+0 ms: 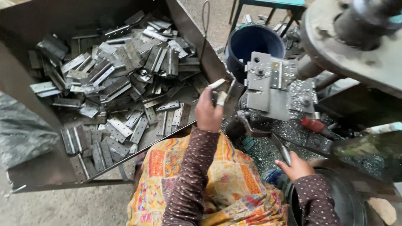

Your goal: The person repeatedly picks metal hinge blanks from a bin, places them into a press machine, and operates the lever to punch holes. Finished pieces are returned to the bin after each cycle.

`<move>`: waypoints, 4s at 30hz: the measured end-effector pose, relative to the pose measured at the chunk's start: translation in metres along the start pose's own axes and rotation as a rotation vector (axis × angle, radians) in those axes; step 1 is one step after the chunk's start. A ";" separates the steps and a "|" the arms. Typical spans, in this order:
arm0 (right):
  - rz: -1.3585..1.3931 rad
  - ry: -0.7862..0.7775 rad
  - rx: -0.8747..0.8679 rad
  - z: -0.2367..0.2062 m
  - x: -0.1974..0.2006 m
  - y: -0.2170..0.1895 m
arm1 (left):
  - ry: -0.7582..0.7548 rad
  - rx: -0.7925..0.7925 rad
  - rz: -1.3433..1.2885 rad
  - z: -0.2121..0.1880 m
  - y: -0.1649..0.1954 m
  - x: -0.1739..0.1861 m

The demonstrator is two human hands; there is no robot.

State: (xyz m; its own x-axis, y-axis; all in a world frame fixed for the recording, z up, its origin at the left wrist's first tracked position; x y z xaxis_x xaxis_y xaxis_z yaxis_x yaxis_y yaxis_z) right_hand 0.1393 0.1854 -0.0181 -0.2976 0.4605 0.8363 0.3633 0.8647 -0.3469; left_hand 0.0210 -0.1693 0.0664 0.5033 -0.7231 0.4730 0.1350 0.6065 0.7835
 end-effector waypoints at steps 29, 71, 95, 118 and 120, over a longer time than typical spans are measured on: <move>0.235 0.147 0.057 -0.002 -0.101 0.017 | -0.348 -0.582 0.692 -0.046 0.083 -0.129; 0.022 -0.048 -0.029 0.017 -0.040 0.010 | -0.501 -0.501 0.740 0.001 0.082 -0.169; 0.123 0.192 0.100 -0.020 0.001 -0.039 | -0.089 -0.710 0.535 -0.094 0.085 -0.080; 0.099 0.071 0.078 -0.011 -0.008 -0.026 | -0.310 -0.447 0.876 -0.055 0.055 -0.103; 0.083 0.039 0.048 -0.010 -0.009 -0.025 | -0.307 -0.520 0.762 -0.072 0.067 -0.098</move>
State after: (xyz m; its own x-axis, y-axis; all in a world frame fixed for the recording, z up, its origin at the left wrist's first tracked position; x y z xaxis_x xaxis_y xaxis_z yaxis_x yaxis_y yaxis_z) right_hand 0.1417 0.1577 -0.0130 -0.2330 0.5235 0.8196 0.3420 0.8330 -0.4349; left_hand 0.0419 -0.0338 0.0433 0.3770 -0.0860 0.9222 0.2624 0.9648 -0.0173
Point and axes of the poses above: each hand's wrist, its own z-axis towards the middle knuckle, its own x-axis out of the back of the hand, y = z × x, the point moved 1 cm from there along z, towards the middle knuckle, and after that the axes turned 14 degrees about z, right-handed, at the moved point
